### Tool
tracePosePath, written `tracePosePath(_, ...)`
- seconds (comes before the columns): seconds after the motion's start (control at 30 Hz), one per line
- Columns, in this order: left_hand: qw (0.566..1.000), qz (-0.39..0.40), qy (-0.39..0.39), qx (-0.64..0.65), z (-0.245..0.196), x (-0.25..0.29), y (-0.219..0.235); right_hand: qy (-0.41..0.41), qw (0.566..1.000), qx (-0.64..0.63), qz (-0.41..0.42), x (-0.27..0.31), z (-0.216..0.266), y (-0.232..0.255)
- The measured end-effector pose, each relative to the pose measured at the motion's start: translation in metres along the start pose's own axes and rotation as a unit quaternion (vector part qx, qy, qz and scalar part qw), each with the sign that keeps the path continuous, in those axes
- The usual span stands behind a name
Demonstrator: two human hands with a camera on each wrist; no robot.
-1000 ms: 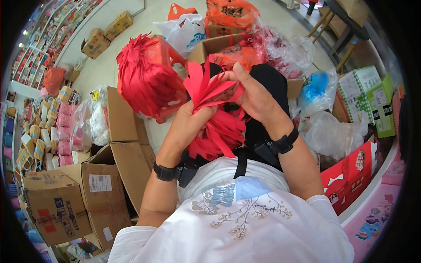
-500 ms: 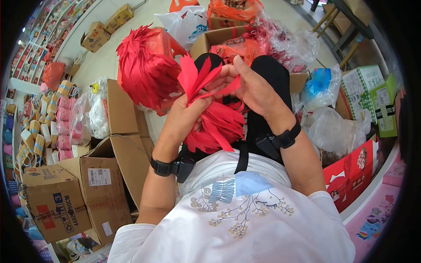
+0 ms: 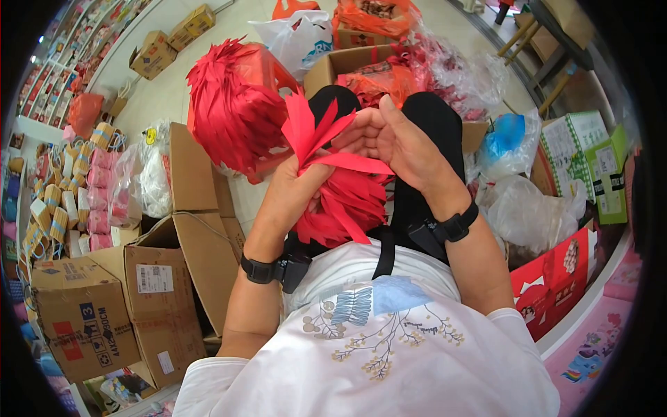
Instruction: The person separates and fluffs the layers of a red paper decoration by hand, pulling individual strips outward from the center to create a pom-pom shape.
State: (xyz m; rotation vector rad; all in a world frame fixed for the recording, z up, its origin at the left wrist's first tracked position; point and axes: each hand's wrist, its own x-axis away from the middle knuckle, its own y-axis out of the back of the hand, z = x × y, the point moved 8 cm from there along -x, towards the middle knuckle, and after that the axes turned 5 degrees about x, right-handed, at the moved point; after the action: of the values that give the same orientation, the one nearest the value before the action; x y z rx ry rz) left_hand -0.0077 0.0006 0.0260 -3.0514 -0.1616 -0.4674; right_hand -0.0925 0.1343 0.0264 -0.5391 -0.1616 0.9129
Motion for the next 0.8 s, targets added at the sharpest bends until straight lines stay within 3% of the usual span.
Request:
tracePosePath(0.2, 1.000, -0.002, 0.000, -0.002, 0.001, 0.002, 0.001, 0.007, 1.000, 0.020, 0.005, 0.002, 0.002, -0.003)
tracePosePath(0.5, 1.000, 0.005, -0.007, -0.027, 0.001, 0.003, -0.003, 0.045, 0.997, 0.015, -0.057, 0.003, 0.022, -0.016)
tracePosePath(0.7, 0.992, -0.012, -0.072, -0.103, 0.000, 0.003, -0.003, 0.047, 0.996, 0.064, 0.030, 0.003, 0.018, -0.007)
tracePosePath(0.8, 0.992, -0.022, -0.080, -0.097, 0.000, -0.002, 0.002, 0.077, 0.990, 0.052, -0.110, 0.006, 0.022, 0.010)
